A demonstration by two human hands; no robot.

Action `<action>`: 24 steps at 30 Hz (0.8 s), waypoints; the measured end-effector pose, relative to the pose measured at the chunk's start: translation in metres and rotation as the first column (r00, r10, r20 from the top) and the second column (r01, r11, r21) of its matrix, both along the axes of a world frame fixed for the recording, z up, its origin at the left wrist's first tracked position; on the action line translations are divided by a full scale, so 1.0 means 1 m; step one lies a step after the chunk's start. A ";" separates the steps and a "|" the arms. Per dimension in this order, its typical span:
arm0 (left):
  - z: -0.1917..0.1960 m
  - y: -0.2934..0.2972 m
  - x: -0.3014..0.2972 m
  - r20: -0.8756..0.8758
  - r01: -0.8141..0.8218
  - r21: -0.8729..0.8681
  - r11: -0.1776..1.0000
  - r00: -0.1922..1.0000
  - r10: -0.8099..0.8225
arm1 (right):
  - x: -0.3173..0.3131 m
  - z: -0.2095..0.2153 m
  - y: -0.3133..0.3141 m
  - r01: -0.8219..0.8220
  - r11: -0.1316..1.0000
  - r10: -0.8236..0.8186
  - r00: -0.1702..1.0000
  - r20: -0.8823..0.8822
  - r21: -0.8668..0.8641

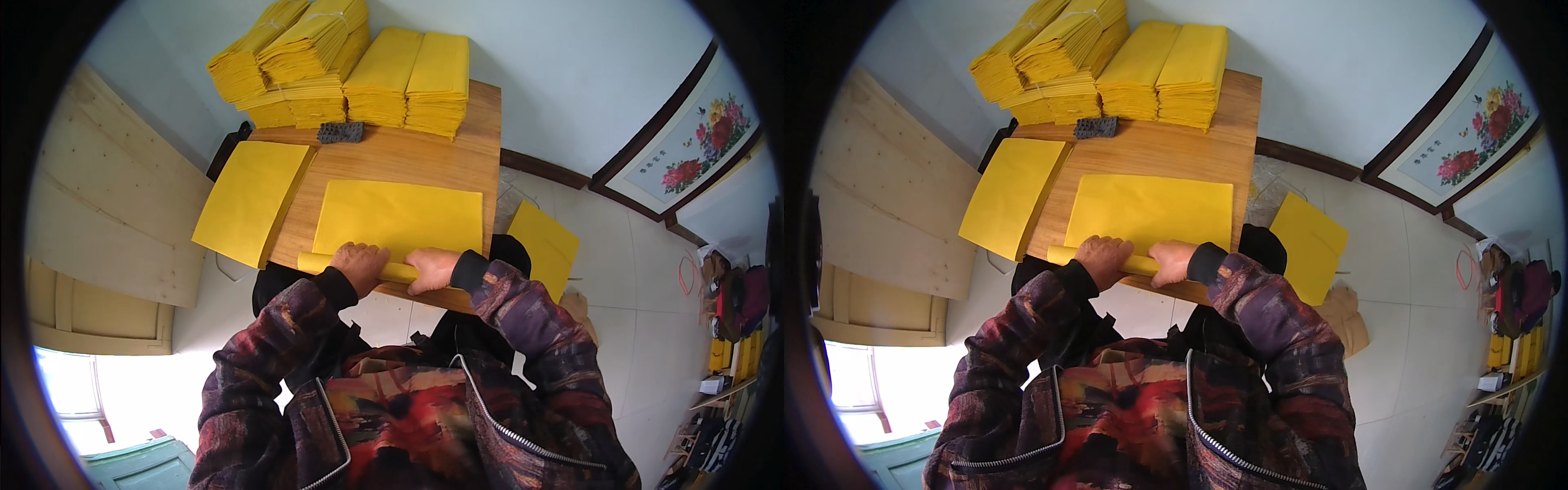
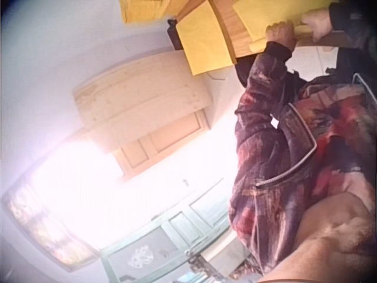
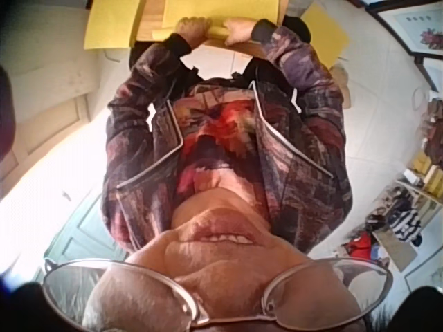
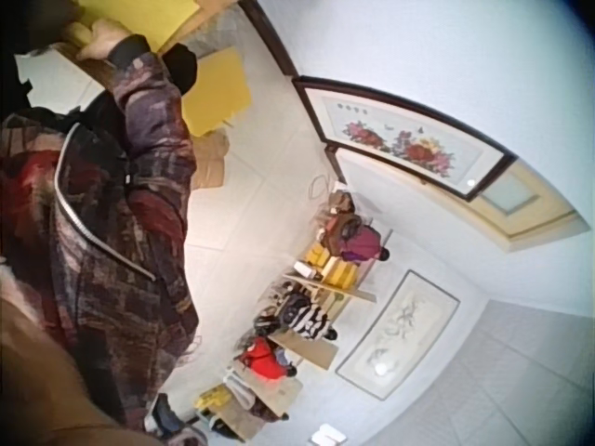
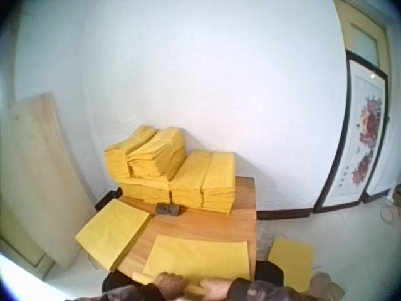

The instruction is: The person folds yellow paper sheets in half on a wooden table, presses the crease, and stacks the folded sheets. The person repeats this process with multiple sheets, maintaining a neat stack of folded paper.

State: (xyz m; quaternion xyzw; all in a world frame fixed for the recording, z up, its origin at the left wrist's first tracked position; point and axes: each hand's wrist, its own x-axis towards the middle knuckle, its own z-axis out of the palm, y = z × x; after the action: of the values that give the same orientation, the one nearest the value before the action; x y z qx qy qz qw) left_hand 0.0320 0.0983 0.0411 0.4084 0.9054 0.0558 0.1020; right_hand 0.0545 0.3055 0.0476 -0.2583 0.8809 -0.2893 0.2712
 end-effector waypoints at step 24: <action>0.004 -0.011 -0.007 -0.113 0.015 -0.060 0.998 0.993 -0.022 | 0.017 0.001 -0.001 0.010 0.997 -0.003 0.995 -0.104 0.074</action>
State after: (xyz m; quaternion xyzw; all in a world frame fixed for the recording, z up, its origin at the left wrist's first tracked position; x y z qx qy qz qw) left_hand 0.0246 0.0878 0.0453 0.4162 0.9071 0.0045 0.0629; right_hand 0.0714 0.3044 0.0482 -0.2598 0.9048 -0.2433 0.2337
